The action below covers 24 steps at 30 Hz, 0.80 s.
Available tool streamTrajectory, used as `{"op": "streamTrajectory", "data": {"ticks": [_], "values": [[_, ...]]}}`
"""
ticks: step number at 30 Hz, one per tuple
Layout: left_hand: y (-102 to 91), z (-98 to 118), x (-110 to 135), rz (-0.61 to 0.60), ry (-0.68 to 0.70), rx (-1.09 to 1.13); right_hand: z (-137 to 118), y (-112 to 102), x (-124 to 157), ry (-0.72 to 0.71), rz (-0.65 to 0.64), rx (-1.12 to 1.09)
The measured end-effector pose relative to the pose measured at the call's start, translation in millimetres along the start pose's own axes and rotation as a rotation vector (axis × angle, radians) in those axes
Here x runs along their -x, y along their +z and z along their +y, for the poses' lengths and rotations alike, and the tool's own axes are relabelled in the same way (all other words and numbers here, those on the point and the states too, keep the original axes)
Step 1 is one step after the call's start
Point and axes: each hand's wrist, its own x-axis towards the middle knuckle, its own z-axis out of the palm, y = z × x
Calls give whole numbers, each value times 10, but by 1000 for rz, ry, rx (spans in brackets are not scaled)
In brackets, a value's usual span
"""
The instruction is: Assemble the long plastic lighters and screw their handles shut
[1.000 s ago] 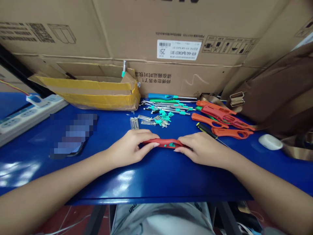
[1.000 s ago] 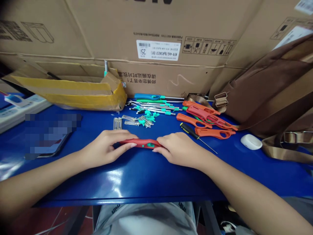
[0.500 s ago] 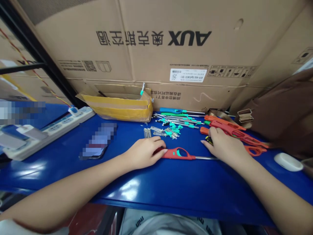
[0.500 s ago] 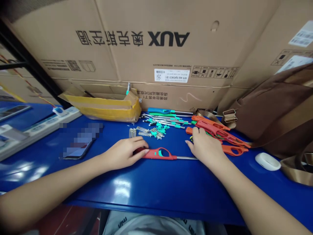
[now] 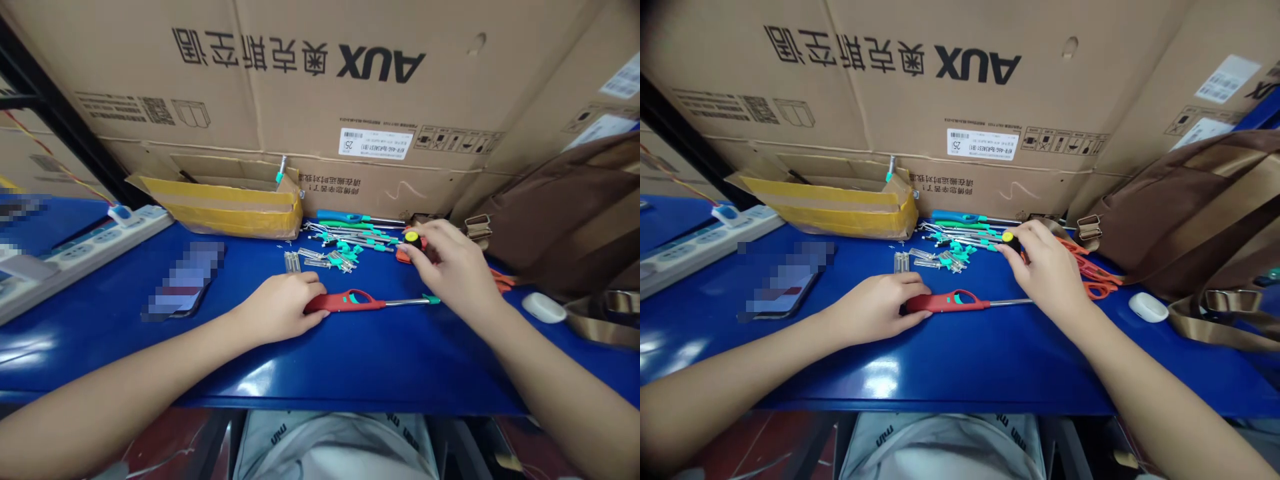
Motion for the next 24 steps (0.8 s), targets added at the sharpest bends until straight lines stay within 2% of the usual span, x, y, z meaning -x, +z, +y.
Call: {"op": "streamTrajectory", "data": {"ticks": [3,7,9,11,16,24], "values": [[9,-15,-1,-3,-3,73,-161,8,-73,40,57,-190],[56,-32,-20,25,-31,135,-377,127,-233,279,-33,-677],[78,-27,-22,42,-42,152,-473,232,-343,320,-45,-908],[93,-17,-18,55,-43,173,-555,361,-452,334,-74,-1044],[109,-17,-10,86,-2,200,-705,702,-621,427,-186,-1138],[130,-30,-26,101,89,211,-781,1018,-657,399,-242,-1090]]}}
